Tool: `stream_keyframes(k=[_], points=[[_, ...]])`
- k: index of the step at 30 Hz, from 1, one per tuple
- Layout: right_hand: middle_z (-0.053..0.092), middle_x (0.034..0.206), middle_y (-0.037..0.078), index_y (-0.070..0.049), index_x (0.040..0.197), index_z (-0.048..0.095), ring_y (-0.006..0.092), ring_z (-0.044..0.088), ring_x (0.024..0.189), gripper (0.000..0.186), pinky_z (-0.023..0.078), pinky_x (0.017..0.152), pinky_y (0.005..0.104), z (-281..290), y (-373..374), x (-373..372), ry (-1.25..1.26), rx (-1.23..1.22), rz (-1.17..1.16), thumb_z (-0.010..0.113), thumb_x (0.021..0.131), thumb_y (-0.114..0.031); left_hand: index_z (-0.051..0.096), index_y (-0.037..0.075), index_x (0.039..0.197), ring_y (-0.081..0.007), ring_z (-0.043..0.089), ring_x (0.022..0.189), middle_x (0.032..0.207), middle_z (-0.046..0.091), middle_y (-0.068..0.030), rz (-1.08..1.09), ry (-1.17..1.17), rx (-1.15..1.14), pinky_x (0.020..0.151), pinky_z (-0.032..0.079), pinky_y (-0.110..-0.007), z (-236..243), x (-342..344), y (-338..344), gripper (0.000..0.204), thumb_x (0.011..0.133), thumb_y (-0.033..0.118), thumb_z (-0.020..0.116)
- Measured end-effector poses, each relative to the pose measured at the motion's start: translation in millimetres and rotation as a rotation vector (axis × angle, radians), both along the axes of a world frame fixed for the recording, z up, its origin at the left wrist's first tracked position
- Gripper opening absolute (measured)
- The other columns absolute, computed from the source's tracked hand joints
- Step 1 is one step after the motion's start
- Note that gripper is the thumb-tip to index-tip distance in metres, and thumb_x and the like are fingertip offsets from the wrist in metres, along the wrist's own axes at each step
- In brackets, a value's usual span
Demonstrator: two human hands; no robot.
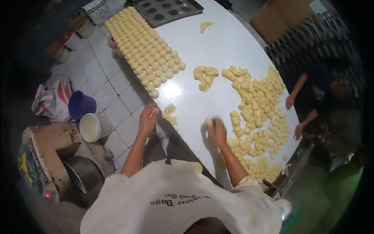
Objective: The person rolls small pieces of dough into balls by hand on a table and places them in organized rows.
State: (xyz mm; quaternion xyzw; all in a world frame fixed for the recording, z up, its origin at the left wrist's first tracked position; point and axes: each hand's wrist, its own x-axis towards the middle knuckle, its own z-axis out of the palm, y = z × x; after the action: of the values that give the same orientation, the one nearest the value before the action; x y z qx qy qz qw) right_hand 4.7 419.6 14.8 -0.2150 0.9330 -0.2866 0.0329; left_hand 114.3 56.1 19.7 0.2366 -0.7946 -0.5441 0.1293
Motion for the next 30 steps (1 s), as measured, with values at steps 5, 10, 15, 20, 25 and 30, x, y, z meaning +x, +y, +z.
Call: stream_keyframes(k=[5,10,15,20,25,30], points=[[0.063,0.104,0.016,-0.005,0.101,0.063,0.0364,0.059,0.105,0.026,0.045,0.090,0.0517,-63,-25,2,0.232,0.178,-0.018,0.072,0.096,-0.028,0.075,-0.002,0.114,-0.0304,0.072,0.105,0.117,0.074,-0.0205,0.137,-0.193,-0.207,0.093,0.055,-0.039,-9,158,-37,0.025,0.104,0.021,0.070],[0.067,0.108,0.014,-0.007,0.092,0.067,0.0354,0.061,0.108,0.025,0.044,0.097,0.0516,-67,-109,3,-0.003,-0.073,-0.008,0.074,0.098,-0.030,0.076,-0.003,0.097,-0.0295,0.072,0.091,0.087,0.073,-0.0214,0.275,-0.775,-0.080,0.085,0.055,-0.040,-24,300,-33,0.032,0.099,0.029,0.074],[0.070,0.110,0.019,-0.001,0.100,0.068,0.0420,0.064,0.107,0.021,0.049,0.096,0.0551,-84,-10,1,-0.168,0.271,0.262,0.076,0.094,-0.020,0.077,-0.003,0.093,-0.0259,0.068,0.064,0.069,0.067,-0.0179,0.374,-0.958,-0.086,0.065,0.053,-0.044,-32,403,-3,0.035,0.100,0.031,0.071],[0.069,0.106,0.015,-0.005,0.096,0.069,0.0402,0.061,0.108,0.016,0.045,0.098,0.0549,-87,-100,-33,0.048,-0.143,-0.109,0.073,0.097,-0.020,0.081,0.001,0.095,-0.0175,0.058,0.051,0.059,0.061,-0.0090,0.196,-0.960,-0.021,0.052,0.047,-0.037,-36,393,4,0.031,0.102,0.029,0.069],[0.069,0.101,0.016,-0.006,0.096,0.070,0.0400,0.062,0.105,0.015,0.045,0.096,0.0547,-124,2,23,-0.235,-0.333,0.094,0.076,0.094,-0.020,0.081,0.002,0.096,-0.0153,0.057,0.051,0.059,0.061,-0.0051,0.522,-0.865,0.210,0.052,0.047,-0.035,-23,334,-9,0.031,0.103,0.029,0.070],[0.069,0.108,0.018,0.001,0.095,0.066,0.0411,0.057,0.109,0.017,0.044,0.098,0.0507,-93,-85,-72,0.237,-0.248,-0.240,0.075,0.095,-0.013,0.082,0.001,0.097,-0.0141,0.057,0.053,0.063,0.063,-0.0048,0.350,-0.826,0.180,0.052,0.047,-0.034,-39,331,-16,0.033,0.100,0.031,0.072]])
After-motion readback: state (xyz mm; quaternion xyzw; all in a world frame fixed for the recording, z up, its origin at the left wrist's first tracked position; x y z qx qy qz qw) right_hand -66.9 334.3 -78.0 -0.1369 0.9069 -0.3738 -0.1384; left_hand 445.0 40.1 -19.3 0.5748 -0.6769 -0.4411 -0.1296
